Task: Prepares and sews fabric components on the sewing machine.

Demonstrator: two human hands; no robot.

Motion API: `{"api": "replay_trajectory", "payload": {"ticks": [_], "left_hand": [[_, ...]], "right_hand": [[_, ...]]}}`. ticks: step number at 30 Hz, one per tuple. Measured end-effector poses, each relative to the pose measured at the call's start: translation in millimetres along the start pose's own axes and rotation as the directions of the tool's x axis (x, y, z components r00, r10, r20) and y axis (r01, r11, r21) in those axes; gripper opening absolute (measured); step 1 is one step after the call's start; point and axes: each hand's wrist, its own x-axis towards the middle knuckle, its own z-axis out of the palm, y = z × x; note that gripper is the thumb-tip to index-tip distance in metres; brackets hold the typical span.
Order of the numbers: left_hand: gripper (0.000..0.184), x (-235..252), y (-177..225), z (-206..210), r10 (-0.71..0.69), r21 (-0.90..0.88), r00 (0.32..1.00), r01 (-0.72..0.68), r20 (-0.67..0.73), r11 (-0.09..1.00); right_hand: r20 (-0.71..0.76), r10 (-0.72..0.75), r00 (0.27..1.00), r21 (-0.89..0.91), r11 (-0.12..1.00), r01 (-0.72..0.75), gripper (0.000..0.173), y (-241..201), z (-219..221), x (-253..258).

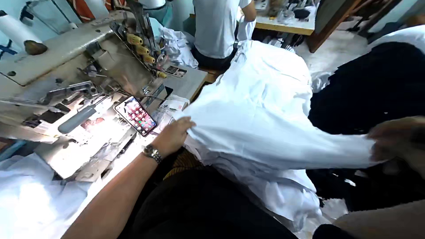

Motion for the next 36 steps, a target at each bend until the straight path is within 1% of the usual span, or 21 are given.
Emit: {"api": "replay_trajectory", "payload": {"ticks": [1,3,4,6,9,11,13,15,16,18,20,22,23,24,26,27,29,30,32,34,36], "left_hand": [[0.038,-8.0,-6.8,20.5,-0.051,0.018,0.989,0.049,0.14,0.999],[0.049,-20.9,-11.8,40.0,-0.18,0.1,0.889,0.152,0.422,0.983],[0.055,-26.3,-11.0,40.5,-0.228,0.131,0.839,0.187,0.495,0.974],[0.057,-40.1,-7.2,27.3,-0.263,0.125,0.818,0.233,0.511,0.965],[0.047,-79.9,-2.6,-14.1,-0.192,-0.057,0.916,0.226,0.351,0.973],[0.041,-123.2,-2.9,-42.6,-0.198,-0.205,0.974,0.218,0.113,0.954],[0.035,-174.9,-8.3,-63.6,-0.315,-0.285,0.935,0.262,-0.16,0.922],[0.03,-231.7,-12.5,-78.6,-0.52,-0.337,0.774,0.412,-0.361,0.847],[0.028,-259.4,-12.6,-81.3,-0.623,-0.369,0.642,0.502,-0.446,0.782],[0.026,-312.3,-14.4,-70.6,-0.754,-0.457,0.325,0.637,-0.571,0.621],[0.028,-357.2,-18.4,-42.2,-0.805,-0.542,0.043,0.719,-0.591,0.436],[0.033,-384.0,-21.0,-6.9,-0.833,-0.568,-0.118,0.782,-0.541,0.258],[0.036,-387.9,-20.3,6.2,-0.83,-0.559,-0.151,0.8,-0.537,0.216],[0.037,-386.6,-18.7,12.4,-0.816,-0.537,-0.16,0.818,-0.556,0.206],[0.04,-376.6,-13.3,12.7,-0.801,-0.48,-0.121,0.849,-0.586,0.223],[0.042,-369.6,-9.4,10.7,-0.806,-0.451,-0.083,0.86,-0.586,0.24],[0.048,-351.3,-2.4,4.4,-0.806,-0.377,0.042,0.869,-0.591,0.322],[0.052,-341.0,1.0,3.2,-0.812,-0.326,0.107,0.879,-0.573,0.346],[0.059,-326.5,6.5,6.2,-0.89,-0.248,0.209,0.912,-0.405,0.328],[0.044,-324.3,7.7,8.5,-0.923,-0.228,0.296,0.908,-0.246,0.352],[0.035,-332.6,7.8,-4.9,-0.886,-0.313,0.406,0.831,-0.225,0.461]], "right_hand": [[-0.023,0.142,0.99,-0.064,0.988,-0.143,0.022,-9.8,18.0,3.9],[-0.067,0.229,0.971,-0.154,0.959,-0.237,0.031,-4.7,30.3,15.6],[-0.092,0.223,0.971,-0.192,0.952,-0.237,0.033,-5.3,30.5,21.7],[-0.135,0.131,0.982,-0.244,0.956,-0.161,0.034,-19.2,31.4,37.7],[-0.083,-0.095,0.992,-0.233,0.97,0.073,0.036,-42.6,44.0,75.6],[0.074,-0.203,0.976,-0.177,0.961,0.213,0.036,-54.7,65.1,115.1],[0.252,-0.308,0.918,-0.15,0.924,0.351,0.037,-69.8,102.0,158.3],[0.453,-0.372,0.81,-0.123,0.874,0.47,0.038,-91.3,152.5,195.2],[0.542,-0.405,0.736,-0.098,0.839,0.534,0.038,-105.0,181.5,208.9],[0.672,-0.468,0.574,-0.027,0.759,0.651,0.038,-132.5,244.2,225.1],[0.781,-0.505,0.367,0.092,0.674,0.733,0.035,-157.3,309.7,233.4],[0.868,-0.474,0.15,0.21,0.622,0.754,0.032,-184.1,372.4,232.5],[0.905,-0.421,0.063,0.243,0.634,0.734,0.031,-199.3,401.9,228.6],[0.928,-0.372,0.002,0.261,0.656,0.708,0.031,-212.5,431.9,223.2],[0.933,-0.361,-0.007,0.277,0.703,0.655,0.031,-223.2,490.6,206.1],[0.909,-0.415,0.041,0.287,0.694,0.66,0.03,-219.8,517.6,195.2],[0.786,-0.583,0.206,0.267,0.621,0.737,0.026,-204.0,556.7,171.2],[0.694,-0.668,0.268,0.242,0.567,0.788,0.024,-195.8,566.0,163.1],[0.606,-0.744,0.283,0.266,0.525,0.808,0.023,-185.2,568.4,163.4],[0.609,-0.739,0.29,0.334,0.57,0.751,0.025,-179.2,565.4,171.8],[0.601,-0.734,0.315,0.344,0.594,0.728,0.024,-180.1,565.0,174.2]]}}
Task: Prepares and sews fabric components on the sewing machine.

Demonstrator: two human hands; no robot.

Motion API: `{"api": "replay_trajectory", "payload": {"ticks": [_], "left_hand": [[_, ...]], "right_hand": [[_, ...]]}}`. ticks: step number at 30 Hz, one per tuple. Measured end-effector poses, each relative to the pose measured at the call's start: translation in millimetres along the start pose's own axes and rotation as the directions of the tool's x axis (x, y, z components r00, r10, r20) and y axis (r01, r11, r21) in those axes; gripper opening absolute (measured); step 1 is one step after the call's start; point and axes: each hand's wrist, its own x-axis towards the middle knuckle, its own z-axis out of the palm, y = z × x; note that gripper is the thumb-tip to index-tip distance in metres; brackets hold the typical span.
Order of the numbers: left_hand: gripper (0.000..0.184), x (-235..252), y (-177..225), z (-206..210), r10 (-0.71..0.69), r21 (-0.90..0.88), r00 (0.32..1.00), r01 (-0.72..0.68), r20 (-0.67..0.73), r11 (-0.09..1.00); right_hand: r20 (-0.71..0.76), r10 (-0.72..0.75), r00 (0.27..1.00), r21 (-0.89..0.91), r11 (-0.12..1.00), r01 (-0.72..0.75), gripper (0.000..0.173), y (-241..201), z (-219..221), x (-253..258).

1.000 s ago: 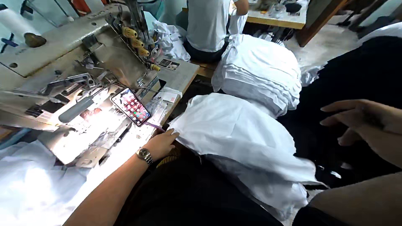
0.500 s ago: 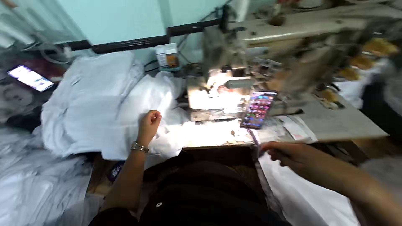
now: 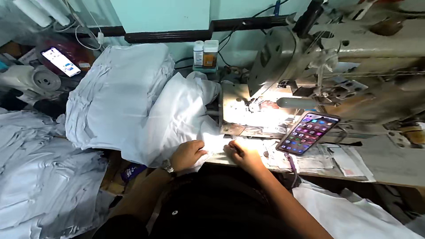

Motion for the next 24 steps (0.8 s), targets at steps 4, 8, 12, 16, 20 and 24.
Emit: {"api": "replay_trajectory", "payload": {"ticks": [4,8,12,16,20,24], "left_hand": [[0.021,-15.9,5.3,-83.5,0.077,-0.256,0.996,-0.084,-0.04,0.963],[0.01,-49.8,-1.8,-229.7,-0.171,-0.281,0.871,0.039,-0.46,0.959],[0.047,-98.5,-41.3,-351.4,-0.309,-0.21,0.233,0.369,-0.922,0.906],[0.056,-110.2,13.6,-314.8,-0.106,-0.014,0.211,0.399,-0.972,0.917],[0.03,-54.3,33.7,-180.6,0.168,0.335,0.709,0.102,-0.685,0.937],[0.061,7.1,-18.7,-77.3,-0.214,0.278,0.896,0.335,-0.389,0.9]], "right_hand": [[-0.037,-0.039,0.999,-0.105,0.994,0.035,0.022,-3.8,6.1,-2.2],[-0.064,-0.068,0.996,-0.107,0.992,0.061,0.022,0.3,8.9,-0.4],[-0.084,-0.071,0.994,-0.123,0.991,0.061,0.022,-1.7,10.5,-1.2],[-0.094,-0.05,0.994,-0.181,0.983,0.032,0.021,-5.6,11.1,-3.7],[-0.087,-0.059,0.994,-0.2,0.979,0.041,0.023,-5.7,9.5,-2.3],[-0.092,-0.081,0.992,-0.201,0.978,0.061,0.022,-6.3,9.0,-4.5]]}}
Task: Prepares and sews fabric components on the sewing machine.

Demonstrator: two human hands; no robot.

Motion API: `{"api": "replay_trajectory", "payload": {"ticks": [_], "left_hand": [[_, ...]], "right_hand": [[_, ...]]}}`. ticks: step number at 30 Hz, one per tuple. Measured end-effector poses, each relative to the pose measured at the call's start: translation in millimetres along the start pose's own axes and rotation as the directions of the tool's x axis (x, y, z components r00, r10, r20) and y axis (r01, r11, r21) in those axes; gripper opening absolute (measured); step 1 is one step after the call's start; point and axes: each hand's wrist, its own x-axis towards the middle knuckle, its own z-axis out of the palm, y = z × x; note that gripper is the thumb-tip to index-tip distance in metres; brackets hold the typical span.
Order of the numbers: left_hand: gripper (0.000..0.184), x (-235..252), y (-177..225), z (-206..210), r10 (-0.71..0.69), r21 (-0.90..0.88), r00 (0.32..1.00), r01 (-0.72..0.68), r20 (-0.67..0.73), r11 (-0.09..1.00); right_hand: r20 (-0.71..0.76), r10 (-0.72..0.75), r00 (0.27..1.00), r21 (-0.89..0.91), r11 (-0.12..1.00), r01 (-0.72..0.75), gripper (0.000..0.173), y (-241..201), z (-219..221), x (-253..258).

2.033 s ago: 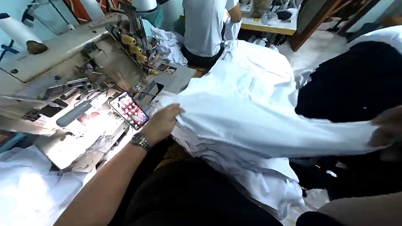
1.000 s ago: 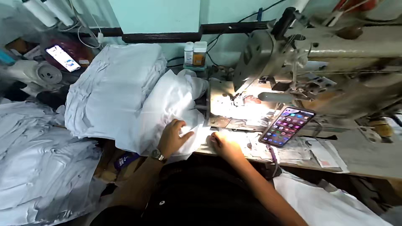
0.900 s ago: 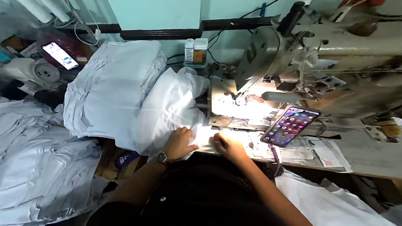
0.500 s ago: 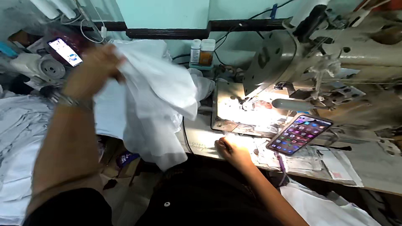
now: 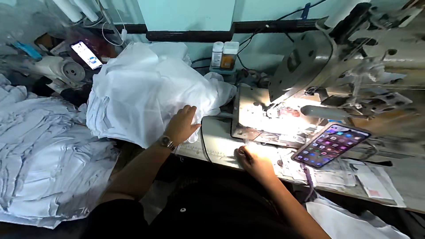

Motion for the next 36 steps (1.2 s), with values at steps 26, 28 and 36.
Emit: {"api": "replay_trajectory", "payload": {"ticks": [26,28,36], "left_hand": [[0.021,13.2,-8.4,38.6,0.004,-0.469,0.987,0.073,0.161,0.88],[0.019,2.6,-5.8,15.8,0.027,-0.681,0.993,0.057,0.111,0.73],[0.021,-33.8,37.0,-59.8,0.105,-0.911,0.994,-0.071,-0.031,0.405]], "right_hand": [[0.253,-0.048,0.966,0.537,0.838,-0.1,0.032,-47.9,-5.8,59.5],[0.195,-0.082,0.977,0.573,0.818,-0.045,0.032,-56.0,-4.5,69.4],[0.236,-0.266,0.935,0.41,0.899,0.152,0.032,-107.6,-2.6,127.2]]}}
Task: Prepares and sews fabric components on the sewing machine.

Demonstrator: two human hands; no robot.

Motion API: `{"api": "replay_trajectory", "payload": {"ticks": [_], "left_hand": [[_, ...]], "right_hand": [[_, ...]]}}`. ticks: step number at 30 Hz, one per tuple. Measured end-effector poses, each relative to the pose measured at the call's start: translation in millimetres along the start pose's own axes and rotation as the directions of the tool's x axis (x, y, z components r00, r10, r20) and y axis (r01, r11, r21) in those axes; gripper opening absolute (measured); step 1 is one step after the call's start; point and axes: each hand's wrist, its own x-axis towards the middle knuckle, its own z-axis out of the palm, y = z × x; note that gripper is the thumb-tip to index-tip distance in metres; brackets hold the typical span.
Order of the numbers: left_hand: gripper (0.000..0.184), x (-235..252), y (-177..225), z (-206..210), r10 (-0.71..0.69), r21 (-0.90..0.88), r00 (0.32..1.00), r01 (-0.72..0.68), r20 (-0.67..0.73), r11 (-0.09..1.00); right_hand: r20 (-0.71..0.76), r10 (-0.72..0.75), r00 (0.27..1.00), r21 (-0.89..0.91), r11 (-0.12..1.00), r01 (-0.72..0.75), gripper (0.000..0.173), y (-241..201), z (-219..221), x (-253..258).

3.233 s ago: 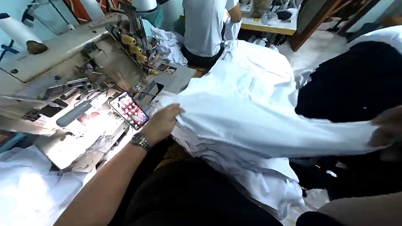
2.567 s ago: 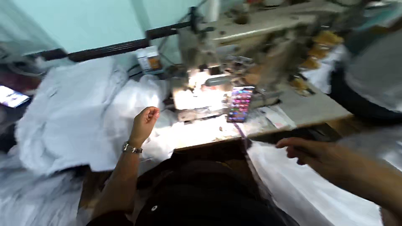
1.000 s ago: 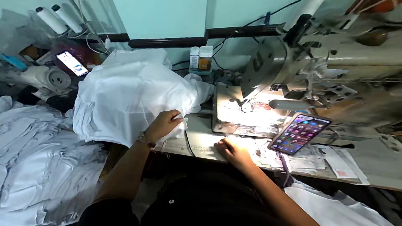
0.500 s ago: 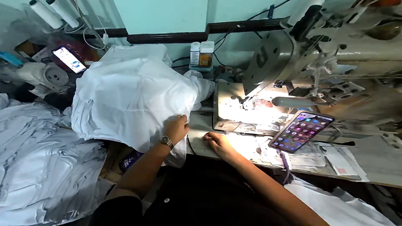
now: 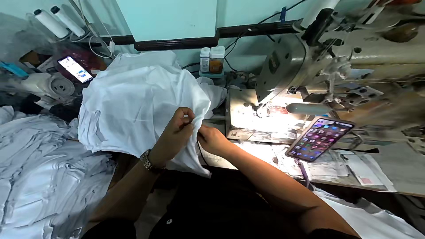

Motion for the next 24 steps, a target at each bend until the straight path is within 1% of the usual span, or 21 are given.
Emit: {"api": "replay_trajectory", "payload": {"ticks": [2,3,4,5,6,7,8,9,10,11,12,13,14,15,16,17,19,20,21,22,24], "left_hand": [[0.024,0.6,13.4,-0.7,-0.017,0.043,0.997,0.014,0.076,0.999],[0.026,3.6,21.1,-4.0,-0.033,0.103,0.99,0.018,0.14,0.994],[0.031,9.4,29.5,-9.5,-0.055,0.196,0.976,0.013,0.209,0.98],[0.037,18.1,38.7,-17.9,-0.064,0.36,0.963,-0.036,0.262,0.932],[0.038,29.0,49.4,-29.6,-0.041,0.579,0.957,-0.14,0.289,0.803],[0.037,41.0,64.8,-42.7,-0.008,0.766,0.957,-0.227,0.29,0.602],[0.037,52.3,84.1,-54.5,0.043,0.885,0.968,-0.244,0.247,0.397],[0.039,62.0,107.5,-63.9,0.114,0.948,0.978,-0.2,0.176,0.249],[0.04,70.1,132.8,-68.6,0.192,0.977,0.978,-0.113,0.077,0.181],[0.037,75.0,151.7,-70.8,0.334,0.99,0.943,-0.057,0.009,0.133],[0.03,79.8,161.5,-71.2,0.519,0.996,0.855,-0.047,0.003,0.071],[0.025,85.6,165.2,-68.9,0.677,0.998,0.735,-0.059,0.043,0.001],[0.024,91.0,166.3,-64.0,0.76,0.993,0.64,-0.102,0.114,-0.063],[0.022,94.4,166.2,-56.7,0.76,0.979,0.621,-0.172,0.192,-0.107],[0.023,97.2,165.2,-49.2,0.694,0.961,0.669,-0.243,0.266,-0.133],[0.029,101.2,163.3,-43.7,0.578,0.947,0.752,-0.289,0.317,-0.142],[0.033,111.2,149.0,-38.4,0.285,0.939,0.897,-0.303,0.338,-0.16],[0.03,113.6,133.8,-35.5,0.141,0.944,0.94,-0.287,0.31,-0.163],[0.027,112.9,113.8,-29.8,0.012,0.948,0.958,-0.282,0.287,-0.148],[0.024,111.8,90.2,-23.8,-0.081,0.941,0.948,-0.315,0.307,-0.119],[0.029,114.0,52.2,-10.7,-0.24,0.921,0.894,-0.389,0.378,0.001]], "right_hand": [[0.17,0.129,0.977,-0.142,0.984,-0.106,0.027,-15.1,-4.9,12.3],[0.21,0.157,0.965,-0.194,0.974,-0.116,0.027,-18.5,-5.0,15.9],[0.23,0.165,0.959,-0.229,0.967,-0.111,0.027,-20.5,-4.5,17.6],[0.239,0.155,0.958,-0.262,0.961,-0.09,0.029,-20.8,-4.1,18.5],[0.258,0.158,0.953,-0.299,0.951,-0.077,0.032,-19.8,-4.9,20.0],[0.275,0.182,0.944,-0.326,0.942,-0.087,0.036,-19.4,-7.1,21.1],[0.27,0.207,0.94,-0.344,0.933,-0.107,0.038,-19.7,-9.6,21.0],[0.222,0.213,0.951,-0.35,0.928,-0.126,0.039,-21.1,-12.7,19.7],[0.113,0.173,0.978,-0.341,0.932,-0.126,0.036,-22.8,-16.6,17.1],[-0.047,0.071,0.996,-0.332,0.94,-0.082,0.03,-24.3,-21.6,13.9],[-0.223,-0.074,0.972,-0.33,0.944,-0.004,0.021,-26.3,-28.6,11.0],[-0.349,-0.194,0.917,-0.335,0.94,0.071,0.015,-30.0,-38.7,7.0],[-0.413,-0.268,0.87,-0.334,0.934,0.129,0.014,-34.0,-49.9,-1.2],[-0.422,-0.295,0.857,-0.33,0.931,0.158,0.014,-35.5,-60.1,-15.2],[-0.386,-0.286,0.877,-0.341,0.928,0.152,0.014,-32.7,-69.3,-33.9],[-0.32,-0.235,0.918,-0.361,0.926,0.111,0.015,-26.4,-77.4,-55.3],[-0.174,-0.032,0.984,-0.372,0.927,-0.035,0.023,-8.5,-89.0,-99.0],[-0.125,0.058,0.991,-0.382,0.919,-0.102,0.028,1.4,-92.0,-117.9],[-0.09,0.126,0.988,-0.4,0.904,-0.152,0.03,10.1,-92.8,-134.0],[-0.041,0.2,0.979,-0.409,0.891,-0.199,0.032,15.5,-92.1,-146.9],[0.065,0.326,0.943,-0.397,0.875,-0.275,0.033,21.3,-88.1,-163.3]]}}
